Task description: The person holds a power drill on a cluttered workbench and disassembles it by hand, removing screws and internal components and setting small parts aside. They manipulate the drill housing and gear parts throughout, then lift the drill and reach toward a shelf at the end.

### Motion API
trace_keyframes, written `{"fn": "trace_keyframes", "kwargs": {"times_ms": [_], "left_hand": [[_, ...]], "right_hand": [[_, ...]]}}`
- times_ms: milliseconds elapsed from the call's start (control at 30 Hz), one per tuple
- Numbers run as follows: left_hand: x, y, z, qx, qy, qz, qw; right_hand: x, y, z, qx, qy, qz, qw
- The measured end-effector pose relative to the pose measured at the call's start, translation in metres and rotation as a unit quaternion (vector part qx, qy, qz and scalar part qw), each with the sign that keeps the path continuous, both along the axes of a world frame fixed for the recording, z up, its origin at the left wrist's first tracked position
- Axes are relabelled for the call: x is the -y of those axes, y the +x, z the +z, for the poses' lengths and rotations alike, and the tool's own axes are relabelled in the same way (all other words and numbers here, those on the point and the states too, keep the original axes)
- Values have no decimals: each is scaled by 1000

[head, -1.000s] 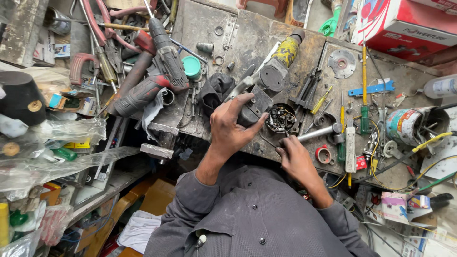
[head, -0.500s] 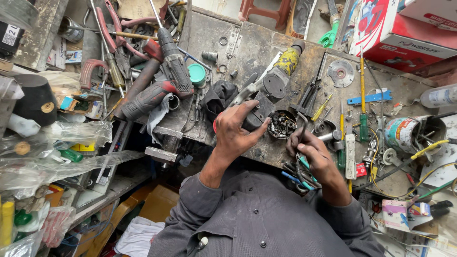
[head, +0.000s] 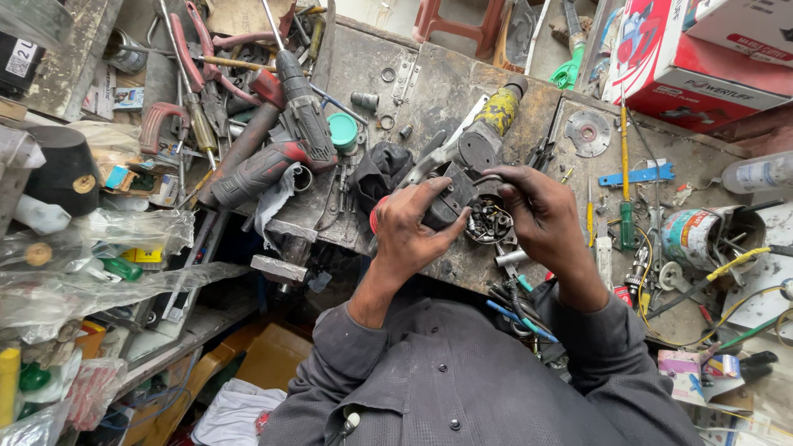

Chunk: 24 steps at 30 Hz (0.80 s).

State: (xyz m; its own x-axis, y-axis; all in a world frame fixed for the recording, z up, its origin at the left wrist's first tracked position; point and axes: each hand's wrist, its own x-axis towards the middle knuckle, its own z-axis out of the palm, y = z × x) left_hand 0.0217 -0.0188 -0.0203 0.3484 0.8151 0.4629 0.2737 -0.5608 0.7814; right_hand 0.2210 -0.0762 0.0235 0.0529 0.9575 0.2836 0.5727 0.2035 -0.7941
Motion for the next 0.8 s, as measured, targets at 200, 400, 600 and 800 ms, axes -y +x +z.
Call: {"fn": "trace_keyframes", "kwargs": {"times_ms": [200, 400, 600, 800], "left_hand": [[1, 2, -1, 4, 8, 6, 1000], [0, 1, -1, 4, -2, 5, 1000], [1, 1, -2, 6, -1, 3, 1000], [1, 1, -3, 5, -5, 2, 1000]], "right_hand": [[-26, -2, -20, -25, -14, 40, 999], [-29, 5, -30, -64, -40, 64, 995], [-36, 3, -29, -28, 0, 86, 996], [-43, 9, -23, 83, 57, 114, 988]]}}
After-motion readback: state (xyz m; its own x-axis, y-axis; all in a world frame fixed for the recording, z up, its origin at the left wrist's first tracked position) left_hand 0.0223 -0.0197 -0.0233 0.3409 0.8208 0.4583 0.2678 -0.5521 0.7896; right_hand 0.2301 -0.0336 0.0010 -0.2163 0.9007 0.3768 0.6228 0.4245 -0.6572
